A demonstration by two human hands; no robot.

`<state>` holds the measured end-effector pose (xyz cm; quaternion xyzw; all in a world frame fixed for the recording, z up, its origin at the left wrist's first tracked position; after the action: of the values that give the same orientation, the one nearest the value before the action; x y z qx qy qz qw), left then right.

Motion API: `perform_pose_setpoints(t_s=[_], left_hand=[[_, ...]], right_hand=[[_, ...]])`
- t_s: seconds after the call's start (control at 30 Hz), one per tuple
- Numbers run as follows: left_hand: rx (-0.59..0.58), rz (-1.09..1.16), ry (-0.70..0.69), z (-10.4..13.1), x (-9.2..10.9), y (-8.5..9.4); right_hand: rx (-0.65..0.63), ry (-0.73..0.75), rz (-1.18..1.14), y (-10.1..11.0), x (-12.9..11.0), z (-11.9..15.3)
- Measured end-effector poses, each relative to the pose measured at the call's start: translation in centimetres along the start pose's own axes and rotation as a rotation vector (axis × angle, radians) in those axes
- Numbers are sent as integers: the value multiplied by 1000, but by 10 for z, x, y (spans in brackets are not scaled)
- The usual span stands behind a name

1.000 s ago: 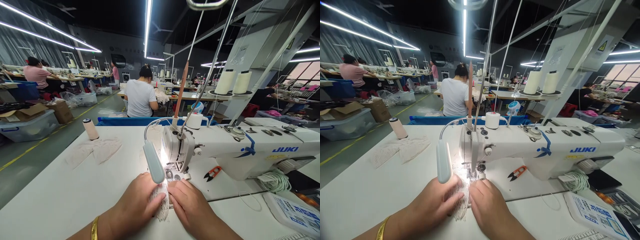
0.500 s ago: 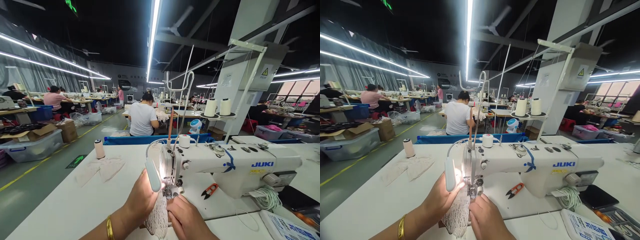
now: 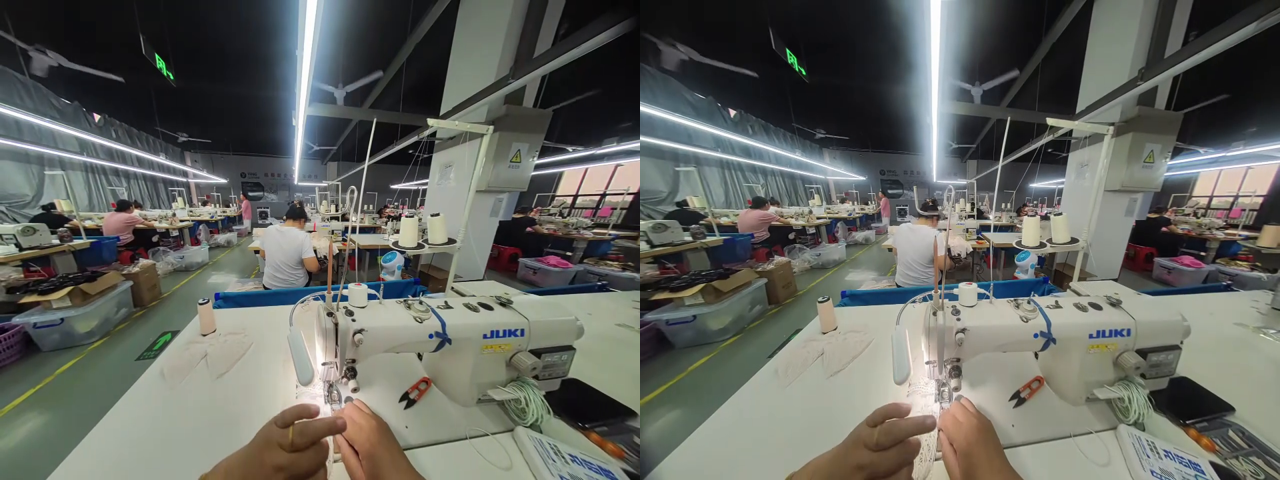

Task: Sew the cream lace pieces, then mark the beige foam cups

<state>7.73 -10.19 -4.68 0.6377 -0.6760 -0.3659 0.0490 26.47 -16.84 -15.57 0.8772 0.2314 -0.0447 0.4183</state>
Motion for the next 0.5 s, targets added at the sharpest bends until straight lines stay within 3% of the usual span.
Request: perform_pose_setpoints(t_s=[0.1, 0.2, 0.27, 0.4, 0.5], left_hand=[[-243, 125, 189, -8, -13, 0], [-244, 296, 552, -4, -24, -10], [-251, 475, 692, 0, -22, -24], [-376, 702, 732, 4, 2, -51], [-456, 657, 636, 5, 23, -48]], right_hand=[[-37, -6, -34, 6, -3, -2], [-51, -51, -76, 9, -2, -3], [-33, -121, -106, 13, 2, -3], [9, -303, -231, 29, 7, -3], [-93, -512, -760, 34, 1, 1]])
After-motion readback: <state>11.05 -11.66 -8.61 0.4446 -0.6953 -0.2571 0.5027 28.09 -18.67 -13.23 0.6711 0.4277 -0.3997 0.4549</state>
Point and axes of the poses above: each hand's wrist, its own z-axis away from the middle knuckle, its own y-axis out of the back of the hand, x = y × z, the point moved 2 cm from there along -z, towards the middle knuckle
